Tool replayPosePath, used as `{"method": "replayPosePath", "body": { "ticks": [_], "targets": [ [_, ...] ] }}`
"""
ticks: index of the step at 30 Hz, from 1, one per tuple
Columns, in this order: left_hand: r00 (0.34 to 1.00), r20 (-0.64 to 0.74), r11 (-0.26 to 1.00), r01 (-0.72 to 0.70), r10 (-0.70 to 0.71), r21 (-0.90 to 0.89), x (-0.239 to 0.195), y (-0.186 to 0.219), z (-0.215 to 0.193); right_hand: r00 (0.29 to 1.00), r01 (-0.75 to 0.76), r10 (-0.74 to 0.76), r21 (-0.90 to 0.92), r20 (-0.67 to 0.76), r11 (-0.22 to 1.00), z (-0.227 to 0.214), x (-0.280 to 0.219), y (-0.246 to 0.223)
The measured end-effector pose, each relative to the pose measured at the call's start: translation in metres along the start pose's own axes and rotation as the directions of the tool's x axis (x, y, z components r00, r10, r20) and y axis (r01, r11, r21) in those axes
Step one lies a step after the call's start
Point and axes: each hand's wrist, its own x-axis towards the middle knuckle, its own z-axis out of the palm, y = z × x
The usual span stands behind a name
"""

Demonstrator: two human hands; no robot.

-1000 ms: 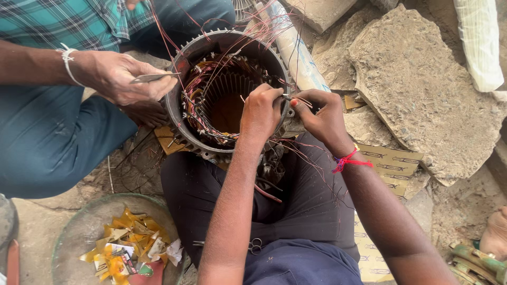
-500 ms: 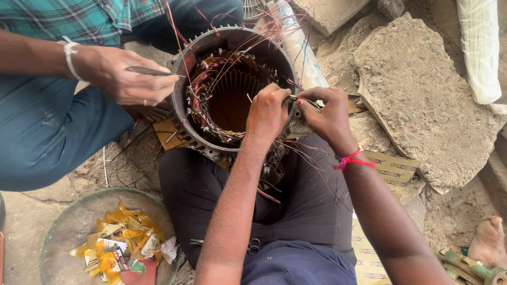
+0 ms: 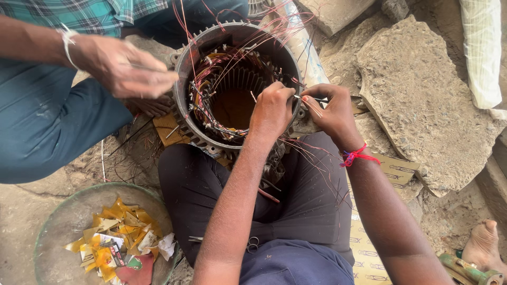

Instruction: The person is sitting on the ground repairing an electrical motor stator. They use pliers and a metal rod to manipulate and arrange copper wires within the stator slots while a coworker assists.

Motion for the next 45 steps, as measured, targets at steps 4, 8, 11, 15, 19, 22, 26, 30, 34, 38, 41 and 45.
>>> {"method": "replayPosePath", "body": {
  "ticks": [4,8,11,15,19,22,26,30,34,38,41,45],
  "targets": [
    [1.000,0.001,1.000,-0.003,0.003,0.006,0.000,-0.005,0.005,0.994,-0.105,0.104,0.053,0.026,0.993,0.001,-0.003,0.002],
    [1.000,-0.019,1.000,-0.018,0.018,0.005,0.000,-0.007,0.007,0.998,-0.061,0.060,0.047,0.022,0.997,0.007,-0.003,0.007],
    [1.000,-0.001,1.000,0.014,-0.014,0.022,0.000,-0.004,0.004,0.995,-0.098,0.099,0.075,-0.011,0.992,0.009,-0.004,0.007],
    [0.984,-0.168,0.991,-0.036,0.058,0.129,-0.011,0.018,-0.018,0.994,-0.089,0.089,0.005,-0.069,0.996,-0.004,-0.018,-0.003],
    [0.911,-0.320,0.961,-0.278,0.259,-0.011,-0.060,0.066,-0.052,0.999,0.001,0.000,0.025,-0.044,1.000,-0.039,-0.064,-0.029],
    [0.828,-0.298,0.879,-0.461,0.476,0.123,-0.108,0.106,-0.071,0.989,0.145,-0.144,-0.024,0.035,0.989,-0.059,-0.099,-0.061],
    [0.872,-0.215,0.898,-0.422,0.439,0.122,-0.160,0.136,-0.086,0.957,0.215,-0.219,0.037,0.191,0.976,-0.069,-0.147,-0.101],
    [0.898,-0.195,0.918,-0.377,0.395,0.124,-0.210,0.142,-0.097,0.918,0.279,-0.289,0.074,0.273,0.957,-0.061,-0.180,-0.119],
    [0.928,-0.222,0.953,-0.278,0.300,0.123,-0.250,0.135,-0.105,0.880,0.325,-0.330,0.073,0.342,0.943,-0.038,-0.201,-0.124],
    [0.935,-0.284,0.977,-0.196,0.212,0.087,-0.276,0.120,-0.106,0.869,0.299,-0.299,0.062,0.394,0.952,-0.010,-0.213,-0.133],
    [0.951,-0.280,0.990,-0.110,0.131,0.088,-0.290,0.105,-0.109,0.888,0.393,-0.373,-0.023,0.270,0.919,0.007,-0.221,-0.140],
    [0.960,-0.238,0.983,0.119,-0.150,-0.138,-0.311,0.062,-0.112,0.774,0.626,-0.621,-0.004,0.126,0.780,0.026,-0.250,-0.124]
  ]
}}
